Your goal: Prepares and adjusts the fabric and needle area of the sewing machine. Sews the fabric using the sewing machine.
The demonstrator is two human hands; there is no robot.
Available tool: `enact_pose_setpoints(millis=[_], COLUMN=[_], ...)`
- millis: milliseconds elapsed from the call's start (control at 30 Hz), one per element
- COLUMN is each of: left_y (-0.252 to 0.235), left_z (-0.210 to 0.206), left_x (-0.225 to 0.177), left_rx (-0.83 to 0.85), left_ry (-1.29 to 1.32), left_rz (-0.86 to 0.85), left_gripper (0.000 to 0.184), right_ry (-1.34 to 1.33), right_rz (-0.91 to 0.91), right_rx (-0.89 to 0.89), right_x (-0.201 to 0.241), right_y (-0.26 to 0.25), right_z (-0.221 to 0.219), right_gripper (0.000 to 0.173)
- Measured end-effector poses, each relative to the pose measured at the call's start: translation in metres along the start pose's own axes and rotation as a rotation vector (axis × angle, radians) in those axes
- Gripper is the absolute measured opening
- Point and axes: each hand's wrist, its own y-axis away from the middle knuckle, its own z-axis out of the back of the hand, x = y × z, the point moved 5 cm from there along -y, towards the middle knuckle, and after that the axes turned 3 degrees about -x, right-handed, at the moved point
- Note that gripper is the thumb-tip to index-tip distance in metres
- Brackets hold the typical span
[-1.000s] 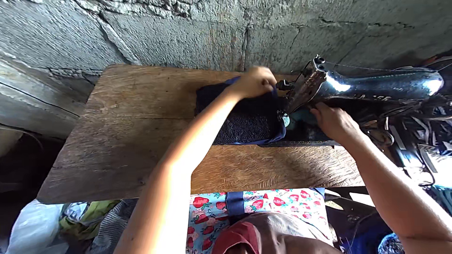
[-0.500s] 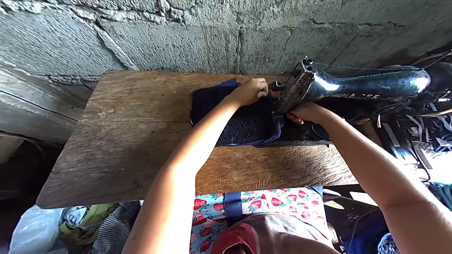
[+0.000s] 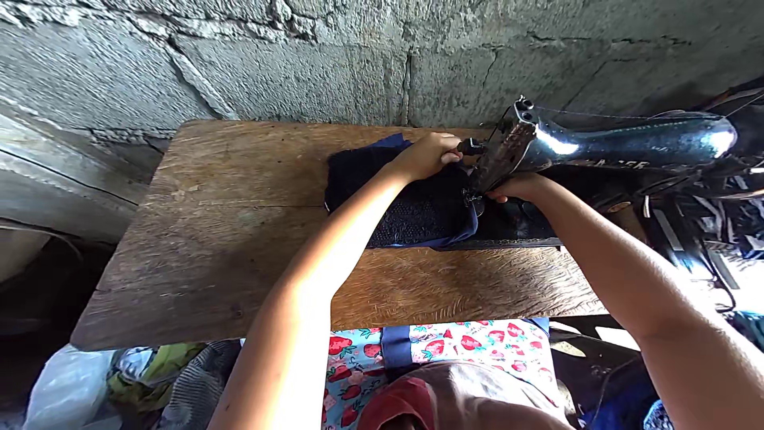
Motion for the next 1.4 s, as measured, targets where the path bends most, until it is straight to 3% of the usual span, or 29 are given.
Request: enact_pose_setpoints(millis=[67,133,167,233,267,367,433,500,633,667,767,833,867,933,1033,1100,1233,1333,1400], left_y=[0.004,0.025,0.041,0.071,0.076,0.082,0.097,0.118,0.132,0.13,0.122,0.112,0.107,0.099,0.1,0.101,0.103,0.105,0.106], left_z=[0.022,0.071,0.1,0.139,0.142,0.088,0.033,-0.005,-0.018,-0.017,-0.011,-0.006,-0.005,-0.003,0.0,0.003,0.03,0.069,0.091], left_x=[0.012,0.037,0.048,0.054,0.045,-0.026,-0.071,-0.094,-0.103,-0.105,-0.116,-0.124,-0.124,-0.118,-0.098,-0.09,-0.08,-0.065,-0.047], left_rx=[-0.114,-0.301,-0.379,-0.427,-0.393,-0.118,0.057,0.125,-0.054,-0.071,-0.134,-0.196,-0.215,-0.228,-0.206,-0.179,-0.273,-0.284,-0.268], left_ry=[-0.044,-0.173,-0.274,-0.435,-0.446,-0.262,-0.14,-0.193,-0.303,-0.318,-0.395,-0.481,-0.516,-0.565,-0.612,-0.656,-0.844,-0.945,-0.856], left_rz=[0.105,0.359,0.522,0.807,0.871,0.694,0.468,0.331,0.153,0.138,0.175,0.179,0.155,0.045,-0.245,-0.342,-0.296,-0.063,0.123], left_gripper=[0.021,0.027,0.028,0.037,0.039,0.025,0.031,0.04,0.017,0.016,0.017,0.015,0.016,0.019,0.036,0.03,0.021,0.019,0.019], right_ry=[-0.213,-0.539,-0.653,-0.767,-0.766,-0.466,-0.21,-0.057,0.248,0.262,0.206,0.225,0.231,0.158,0.075,0.058,-0.001,-0.027,-0.041], right_rz=[0.042,0.034,0.025,0.017,0.032,0.08,0.101,0.137,0.202,0.336,1.039,1.263,1.286,1.254,1.16,1.131,1.14,1.127,1.13], right_rx=[-0.066,-0.12,-0.14,-0.249,-0.329,-0.541,-0.586,-0.608,-0.657,-0.679,-0.736,-0.719,-0.73,-0.826,-0.924,-0.937,-1.004,-1.021,-1.021], right_x=[-0.01,-0.019,-0.025,-0.043,-0.05,-0.065,-0.068,-0.068,-0.052,-0.042,-0.015,0.003,0.011,0.025,0.038,0.04,0.036,0.031,0.03], right_y=[-0.003,0.0,0.002,0.003,0.004,0.006,0.008,0.009,0.032,0.047,0.084,0.091,0.09,0.087,0.084,0.081,0.082,0.083,0.082], right_z=[0.002,0.003,0.005,0.008,0.011,0.022,0.028,0.026,0.019,0.014,-0.028,-0.06,-0.07,-0.073,-0.065,-0.064,-0.062,-0.059,-0.06], right_gripper=[0.008,0.031,0.034,0.022,0.013,0.033,0.041,0.041,0.04,0.034,0.019,0.033,0.036,0.025,0.018,0.02,0.023,0.024,0.023])
